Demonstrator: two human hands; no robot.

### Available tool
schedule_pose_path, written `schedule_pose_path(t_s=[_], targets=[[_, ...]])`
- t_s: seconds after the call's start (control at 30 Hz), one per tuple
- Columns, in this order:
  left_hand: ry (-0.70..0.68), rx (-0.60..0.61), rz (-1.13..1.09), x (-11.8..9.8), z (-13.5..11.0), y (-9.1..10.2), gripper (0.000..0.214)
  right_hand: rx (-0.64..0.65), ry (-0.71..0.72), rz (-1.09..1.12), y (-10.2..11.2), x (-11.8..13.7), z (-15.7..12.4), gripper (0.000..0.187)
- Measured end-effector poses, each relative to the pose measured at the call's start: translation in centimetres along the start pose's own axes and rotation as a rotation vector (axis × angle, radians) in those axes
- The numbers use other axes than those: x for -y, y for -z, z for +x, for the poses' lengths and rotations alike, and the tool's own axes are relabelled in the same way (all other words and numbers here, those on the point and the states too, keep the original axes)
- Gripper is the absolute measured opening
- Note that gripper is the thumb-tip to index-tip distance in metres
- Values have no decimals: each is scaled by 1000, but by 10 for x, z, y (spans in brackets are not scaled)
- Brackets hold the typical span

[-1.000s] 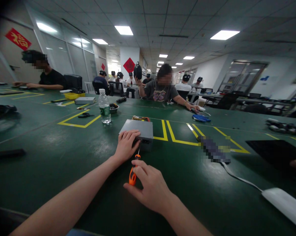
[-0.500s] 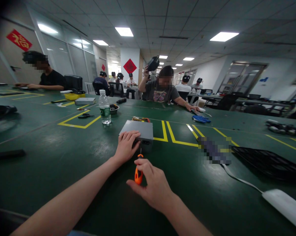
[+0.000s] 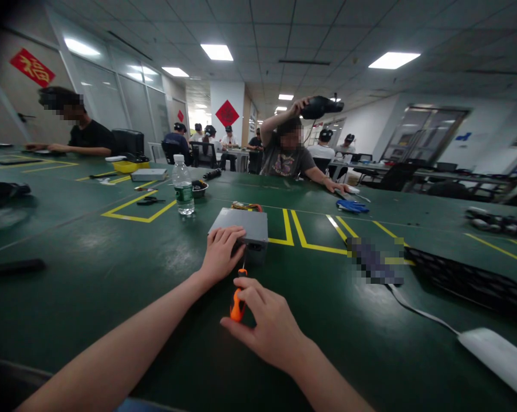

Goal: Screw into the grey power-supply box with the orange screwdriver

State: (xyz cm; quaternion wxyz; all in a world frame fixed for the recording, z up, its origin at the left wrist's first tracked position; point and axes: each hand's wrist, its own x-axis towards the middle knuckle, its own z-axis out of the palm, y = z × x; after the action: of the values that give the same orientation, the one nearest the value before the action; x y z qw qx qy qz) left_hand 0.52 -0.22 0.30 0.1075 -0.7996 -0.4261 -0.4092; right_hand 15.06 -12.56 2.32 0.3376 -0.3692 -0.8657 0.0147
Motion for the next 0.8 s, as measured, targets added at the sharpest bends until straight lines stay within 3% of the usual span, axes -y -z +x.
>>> schedule_pose_path(t_s=[0.17, 0.23, 0.43, 0.67, 0.8], targets=[[2, -2, -1, 0, 0, -1, 27, 182, -23, -27, 6, 4, 0, 38], [2, -3, -6, 0, 0, -1, 28, 168, -7, -26, 7, 3, 1, 36], [0, -1, -5, 0, 0, 0, 27, -68, -15, 21, 2, -3, 0, 31], [-7, -5, 25, -1, 0, 0, 27, 141, -24, 7, 9, 4, -1, 35], [-6, -2, 26, -1, 0, 0, 28, 41, -8, -25, 5, 2, 0, 27]])
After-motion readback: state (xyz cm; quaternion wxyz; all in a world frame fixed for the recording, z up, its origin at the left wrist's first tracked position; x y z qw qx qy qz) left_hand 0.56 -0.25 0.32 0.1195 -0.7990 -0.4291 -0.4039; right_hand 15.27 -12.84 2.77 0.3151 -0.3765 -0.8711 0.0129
